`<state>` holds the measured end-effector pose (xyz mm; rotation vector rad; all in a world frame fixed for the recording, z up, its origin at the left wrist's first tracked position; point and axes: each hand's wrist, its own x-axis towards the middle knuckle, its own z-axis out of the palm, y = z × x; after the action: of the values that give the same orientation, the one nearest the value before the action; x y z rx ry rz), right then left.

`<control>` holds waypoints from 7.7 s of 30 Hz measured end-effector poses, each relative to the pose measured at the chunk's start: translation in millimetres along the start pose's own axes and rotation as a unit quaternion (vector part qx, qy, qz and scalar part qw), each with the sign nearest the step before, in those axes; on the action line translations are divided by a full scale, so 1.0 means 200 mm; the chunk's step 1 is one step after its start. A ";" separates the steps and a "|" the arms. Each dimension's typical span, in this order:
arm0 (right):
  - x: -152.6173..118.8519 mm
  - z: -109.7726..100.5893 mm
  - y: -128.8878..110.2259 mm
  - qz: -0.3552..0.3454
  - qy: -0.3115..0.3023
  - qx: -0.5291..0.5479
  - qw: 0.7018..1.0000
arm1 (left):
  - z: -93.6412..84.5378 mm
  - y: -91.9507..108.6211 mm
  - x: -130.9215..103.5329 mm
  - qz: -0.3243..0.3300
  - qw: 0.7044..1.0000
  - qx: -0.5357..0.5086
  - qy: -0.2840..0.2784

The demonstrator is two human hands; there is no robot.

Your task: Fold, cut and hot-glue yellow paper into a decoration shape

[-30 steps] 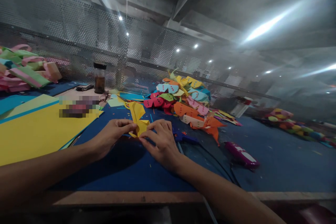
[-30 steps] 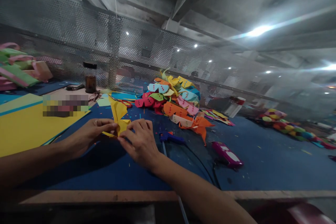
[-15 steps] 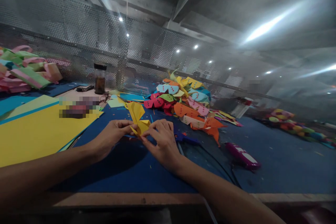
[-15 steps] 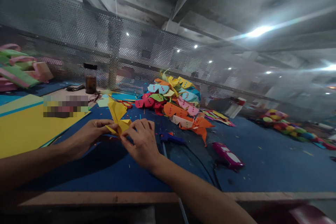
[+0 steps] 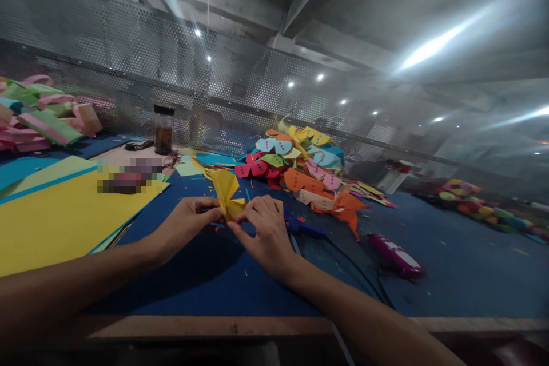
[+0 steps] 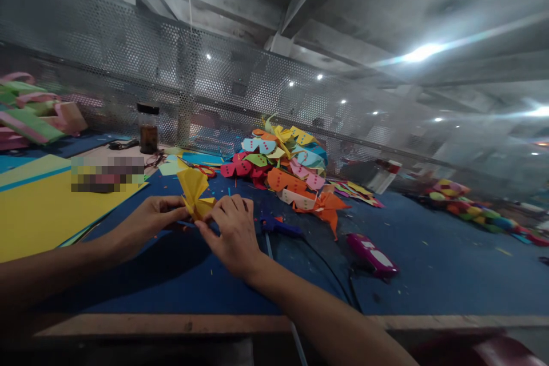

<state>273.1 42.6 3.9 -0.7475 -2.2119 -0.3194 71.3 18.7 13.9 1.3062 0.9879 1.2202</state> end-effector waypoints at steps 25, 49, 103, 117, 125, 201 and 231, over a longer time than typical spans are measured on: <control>0.00 0.00 0.01 0.033 -0.032 0.010 0.999 | 0.00 -0.02 0.00 -0.009 1.000 0.019 0.000; 0.05 0.00 0.03 0.242 -0.155 0.329 0.900 | -0.03 -0.03 0.00 -0.047 0.995 -0.082 0.018; 0.03 0.01 0.05 0.181 -0.184 0.303 0.917 | -0.04 -0.02 0.02 -0.021 0.997 -0.078 -0.003; 0.02 0.01 0.05 0.166 -0.167 0.287 0.929 | -0.06 -0.01 0.03 0.007 0.997 -0.071 -0.002; 0.03 0.01 0.04 0.155 -0.185 0.320 0.916 | -0.07 -0.02 0.03 0.024 0.997 -0.077 -0.009; 0.02 0.02 0.09 0.069 -0.179 0.123 0.974 | -0.09 -0.01 0.05 0.078 0.996 -0.053 0.006; 0.06 0.00 0.10 0.172 -0.177 0.314 0.917 | -0.12 0.02 0.06 0.038 0.994 -0.092 0.047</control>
<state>278.7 62.3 13.1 -0.8445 -2.2494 0.7255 49.2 34.1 16.9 1.1599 0.8746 1.4076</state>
